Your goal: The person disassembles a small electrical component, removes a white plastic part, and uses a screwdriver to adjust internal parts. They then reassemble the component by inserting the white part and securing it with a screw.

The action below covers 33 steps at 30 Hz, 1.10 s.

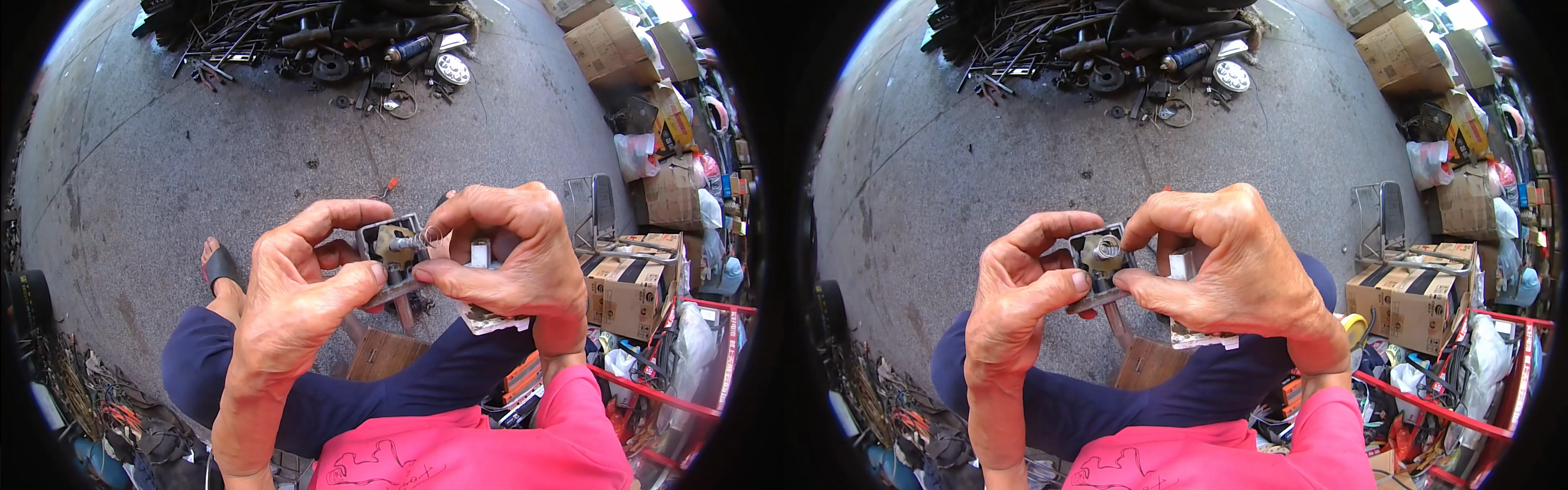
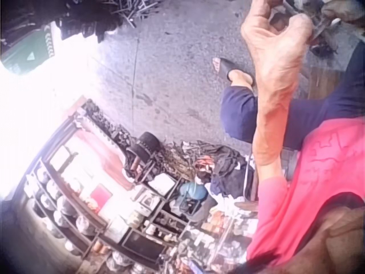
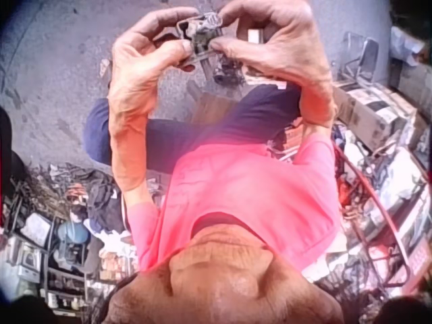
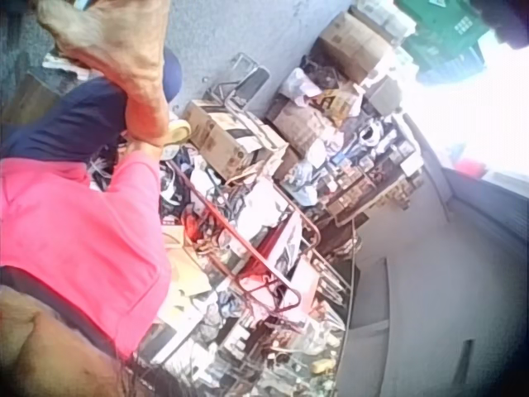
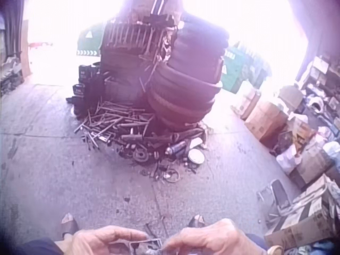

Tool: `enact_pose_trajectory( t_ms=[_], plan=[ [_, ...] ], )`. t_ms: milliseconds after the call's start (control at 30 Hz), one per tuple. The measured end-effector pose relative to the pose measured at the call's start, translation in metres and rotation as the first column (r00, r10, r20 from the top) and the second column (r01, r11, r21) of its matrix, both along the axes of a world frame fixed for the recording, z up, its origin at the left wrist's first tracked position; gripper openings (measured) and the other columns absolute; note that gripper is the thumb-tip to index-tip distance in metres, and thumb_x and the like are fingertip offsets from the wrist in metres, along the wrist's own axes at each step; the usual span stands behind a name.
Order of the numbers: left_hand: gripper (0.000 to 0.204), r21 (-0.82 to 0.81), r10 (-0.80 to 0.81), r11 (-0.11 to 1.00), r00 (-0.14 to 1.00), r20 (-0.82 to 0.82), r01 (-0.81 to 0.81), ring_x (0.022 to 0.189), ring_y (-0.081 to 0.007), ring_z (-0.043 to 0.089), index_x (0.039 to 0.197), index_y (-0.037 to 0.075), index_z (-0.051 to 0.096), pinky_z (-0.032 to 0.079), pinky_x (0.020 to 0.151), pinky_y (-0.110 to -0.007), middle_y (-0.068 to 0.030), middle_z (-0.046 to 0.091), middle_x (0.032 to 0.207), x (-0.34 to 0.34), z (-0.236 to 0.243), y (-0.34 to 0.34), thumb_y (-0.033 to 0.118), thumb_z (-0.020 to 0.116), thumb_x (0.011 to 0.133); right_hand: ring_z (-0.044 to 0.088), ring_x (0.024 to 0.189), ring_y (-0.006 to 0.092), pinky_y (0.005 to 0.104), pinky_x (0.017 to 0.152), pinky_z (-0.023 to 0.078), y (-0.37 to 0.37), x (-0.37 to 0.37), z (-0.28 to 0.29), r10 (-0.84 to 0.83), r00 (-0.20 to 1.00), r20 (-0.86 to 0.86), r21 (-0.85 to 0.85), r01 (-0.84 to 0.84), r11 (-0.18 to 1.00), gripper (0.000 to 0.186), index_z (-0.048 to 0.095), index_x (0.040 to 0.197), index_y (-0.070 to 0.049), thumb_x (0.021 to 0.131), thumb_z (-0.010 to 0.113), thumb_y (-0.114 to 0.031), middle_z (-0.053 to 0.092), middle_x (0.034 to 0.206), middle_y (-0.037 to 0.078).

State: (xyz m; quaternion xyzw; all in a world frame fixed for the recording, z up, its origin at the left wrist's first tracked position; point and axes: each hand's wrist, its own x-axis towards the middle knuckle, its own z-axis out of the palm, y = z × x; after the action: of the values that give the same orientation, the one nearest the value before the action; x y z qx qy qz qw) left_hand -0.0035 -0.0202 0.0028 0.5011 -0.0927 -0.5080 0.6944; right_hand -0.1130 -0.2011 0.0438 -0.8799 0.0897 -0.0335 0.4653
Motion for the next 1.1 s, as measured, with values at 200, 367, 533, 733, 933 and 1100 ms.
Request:
enact_pose_trajectory(
  t_ms=[200,367,533,733,933,1100],
  plan=[
    [0.041,0.011,-0.090,0.996,0.991,-0.095,0.092,0.082,-0.0090,0.063,0.122,-0.003,0.061,0.055,0.069,-0.024,-0.0059,0.066,0.098,0.001,0.000,0.000,-0.002,0.066,0.082,0.065,0.056,0.0142,0.0260,0.050,0.048,-0.002,-0.001,-0.006,0.027,0.999,-0.016,-0.034,-0.028,0.999,0.017,0.072,0.087,-0.003,0.071,0.077,-0.008,0.064,0.063,0.008],
    [0.039,0.001,-0.132,0.991,0.980,-0.147,0.134,0.077,-0.0082,0.062,0.122,-0.001,0.063,0.053,0.065,-0.023,-0.0048,0.067,0.096,0.001,-0.004,-0.001,-0.001,0.065,0.083,0.067,0.058,0.0217,0.0311,0.055,0.053,-0.005,0.000,-0.016,0.121,0.982,0.146,-0.106,-0.107,0.989,0.018,0.073,0.086,-0.003,0.068,0.074,-0.006,0.068,0.071,0.014],
    [0.039,0.031,-0.128,0.990,0.982,-0.140,0.134,0.074,-0.0077,0.061,0.122,-0.001,0.064,0.052,0.063,-0.023,-0.0040,0.066,0.093,-0.001,-0.004,-0.001,-0.002,0.064,0.083,0.069,0.062,0.0179,0.0272,0.059,0.052,-0.005,0.000,-0.010,0.132,0.990,0.051,-0.100,-0.126,0.987,0.021,0.074,0.086,-0.001,0.065,0.075,-0.002,0.071,0.073,0.013],
    [0.039,0.017,-0.121,0.992,0.985,-0.119,0.124,0.073,-0.0064,0.061,0.122,0.000,0.063,0.053,0.063,-0.022,-0.0034,0.066,0.091,-0.002,-0.002,-0.002,-0.001,0.063,0.084,0.067,0.060,0.0142,0.0253,0.054,0.049,-0.006,-0.001,-0.009,0.138,0.988,0.074,-0.090,-0.131,0.987,0.025,0.074,0.089,-0.003,0.064,0.075,-0.002,0.070,0.071,0.009],
    [0.041,-0.006,-0.121,0.993,0.989,-0.088,0.121,0.076,-0.0052,0.061,0.124,0.001,0.062,0.054,0.061,-0.020,-0.0029,0.065,0.091,0.001,0.002,-0.001,-0.003,0.062,0.083,0.060,0.054,0.0065,0.0213,0.050,0.044,-0.004,-0.004,-0.007,0.051,0.998,0.024,-0.040,-0.050,0.998,0.026,0.073,0.092,-0.001,0.066,0.076,0.001,0.068,0.069,0.004],
    [0.038,-0.023,-0.091,0.996,0.992,-0.091,0.089,0.080,-0.0060,0.062,0.121,0.000,0.062,0.054,0.061,-0.020,-0.0039,0.063,0.099,0.002,0.002,-0.001,-0.003,0.062,0.083,0.062,0.056,0.0059,0.0201,0.051,0.045,-0.004,-0.003,-0.005,0.056,0.998,0.038,-0.038,-0.055,0.998,0.024,0.073,0.091,0.000,0.068,0.076,0.002,0.070,0.071,0.006]
  ],
)
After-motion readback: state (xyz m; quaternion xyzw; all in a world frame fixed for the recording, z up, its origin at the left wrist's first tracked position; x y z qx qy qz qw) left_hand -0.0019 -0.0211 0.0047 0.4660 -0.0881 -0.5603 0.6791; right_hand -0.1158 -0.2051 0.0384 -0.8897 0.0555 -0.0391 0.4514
